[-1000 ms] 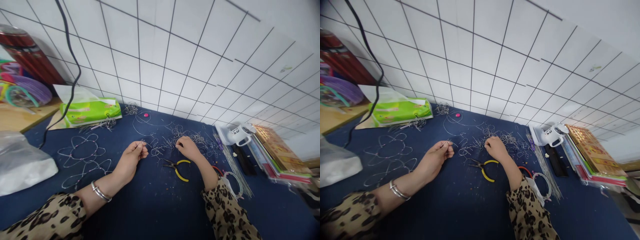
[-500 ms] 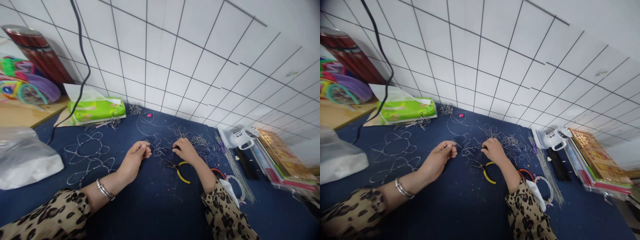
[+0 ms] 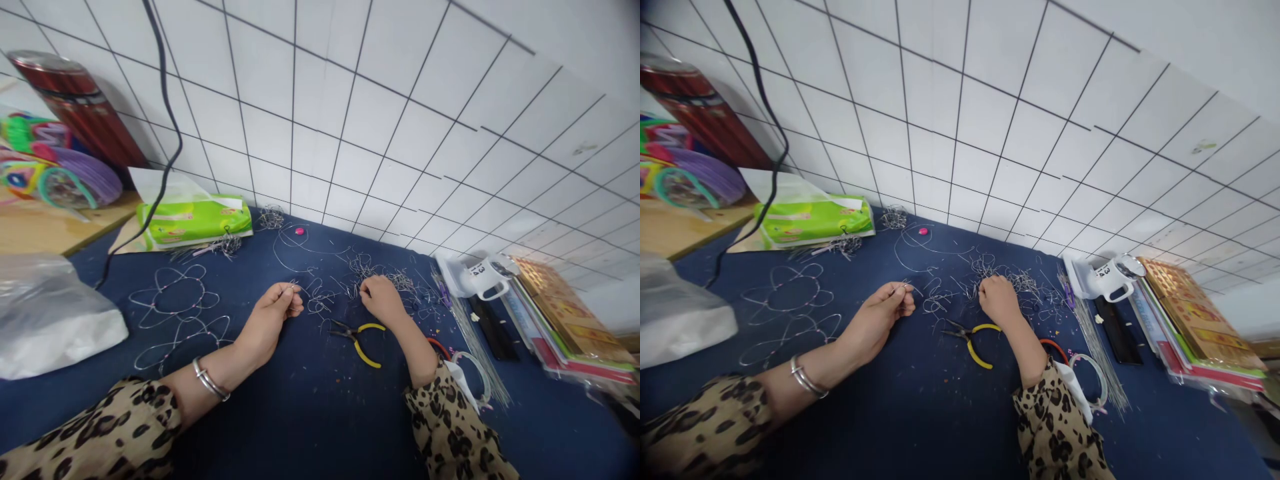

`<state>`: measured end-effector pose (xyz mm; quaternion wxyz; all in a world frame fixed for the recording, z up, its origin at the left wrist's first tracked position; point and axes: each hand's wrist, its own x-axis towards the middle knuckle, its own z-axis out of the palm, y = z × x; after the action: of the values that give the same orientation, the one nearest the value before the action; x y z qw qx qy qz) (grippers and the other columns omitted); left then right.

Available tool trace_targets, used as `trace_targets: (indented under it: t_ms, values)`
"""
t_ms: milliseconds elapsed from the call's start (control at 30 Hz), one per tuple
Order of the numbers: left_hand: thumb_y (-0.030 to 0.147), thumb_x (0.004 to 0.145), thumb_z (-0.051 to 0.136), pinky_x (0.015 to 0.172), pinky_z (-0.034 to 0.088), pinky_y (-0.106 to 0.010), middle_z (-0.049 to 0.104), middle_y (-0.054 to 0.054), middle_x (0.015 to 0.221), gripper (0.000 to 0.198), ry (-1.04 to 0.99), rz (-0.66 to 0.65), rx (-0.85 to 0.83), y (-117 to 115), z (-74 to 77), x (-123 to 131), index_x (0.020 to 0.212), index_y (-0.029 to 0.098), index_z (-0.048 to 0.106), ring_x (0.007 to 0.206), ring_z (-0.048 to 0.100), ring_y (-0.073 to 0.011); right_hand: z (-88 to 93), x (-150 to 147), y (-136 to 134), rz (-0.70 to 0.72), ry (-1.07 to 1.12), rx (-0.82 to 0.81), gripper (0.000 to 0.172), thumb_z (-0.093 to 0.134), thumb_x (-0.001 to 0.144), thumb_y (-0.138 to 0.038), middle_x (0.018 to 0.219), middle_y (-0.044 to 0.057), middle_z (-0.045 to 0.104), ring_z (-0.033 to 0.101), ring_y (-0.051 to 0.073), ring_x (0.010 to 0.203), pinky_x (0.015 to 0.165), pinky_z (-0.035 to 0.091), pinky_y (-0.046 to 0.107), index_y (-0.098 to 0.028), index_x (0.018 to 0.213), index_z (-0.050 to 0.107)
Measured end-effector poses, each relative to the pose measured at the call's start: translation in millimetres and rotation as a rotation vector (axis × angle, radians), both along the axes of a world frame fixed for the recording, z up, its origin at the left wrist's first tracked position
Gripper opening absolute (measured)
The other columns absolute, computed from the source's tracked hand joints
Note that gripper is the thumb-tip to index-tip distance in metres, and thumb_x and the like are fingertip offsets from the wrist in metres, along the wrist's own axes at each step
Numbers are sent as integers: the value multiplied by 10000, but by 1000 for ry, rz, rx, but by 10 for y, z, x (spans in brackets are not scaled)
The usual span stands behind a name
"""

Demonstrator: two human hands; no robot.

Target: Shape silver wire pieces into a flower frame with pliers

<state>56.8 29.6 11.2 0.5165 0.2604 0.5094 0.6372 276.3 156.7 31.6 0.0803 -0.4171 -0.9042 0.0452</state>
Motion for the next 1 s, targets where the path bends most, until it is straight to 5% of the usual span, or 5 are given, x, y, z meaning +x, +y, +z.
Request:
trace_targets:
  t_ms: [133,267,567,767,1000]
  values:
    - [369,805,534,640,426,-254,565,-3,730,220,-12,1,0,0,4,1,908,178,576,650,523,-110,37,30,7,14,7,-14,65,528,803,-178,828,48,573,488,168,836,793,349,303,-182,819,591]
    - [371,813,527,649,421,-252,560,5,733,222,-17,-18,-3,-5,12,5,917,180,568,656,519,-105,55,38,-20,138,31,-104,249,590,788,-306,914,50,567,484,182,913,817,348,317,-214,1020,581]
    - [363,818,526,653,416,-253,555,3,746,216,-15,-14,3,-11,4,7,920,176,564,669,518,-106,64,-20,-49,114,78,-239,131,588,763,-223,710,31,556,492,156,756,768,345,297,-178,641,568]
    - [369,807,535,648,419,-252,561,2,741,224,-16,-12,2,-6,-21,-1,916,178,572,661,519,-106,104,67,8,-3,213,-286,180,460,834,-311,773,27,601,519,131,700,640,382,254,-183,777,573]
    - [377,790,555,659,421,-256,567,0,741,237,-24,-14,-6,-4,-22,-3,916,178,577,666,527,-109,139,155,57,-185,686,-904,298,561,744,-451,734,40,642,517,90,562,512,382,205,-159,803,588]
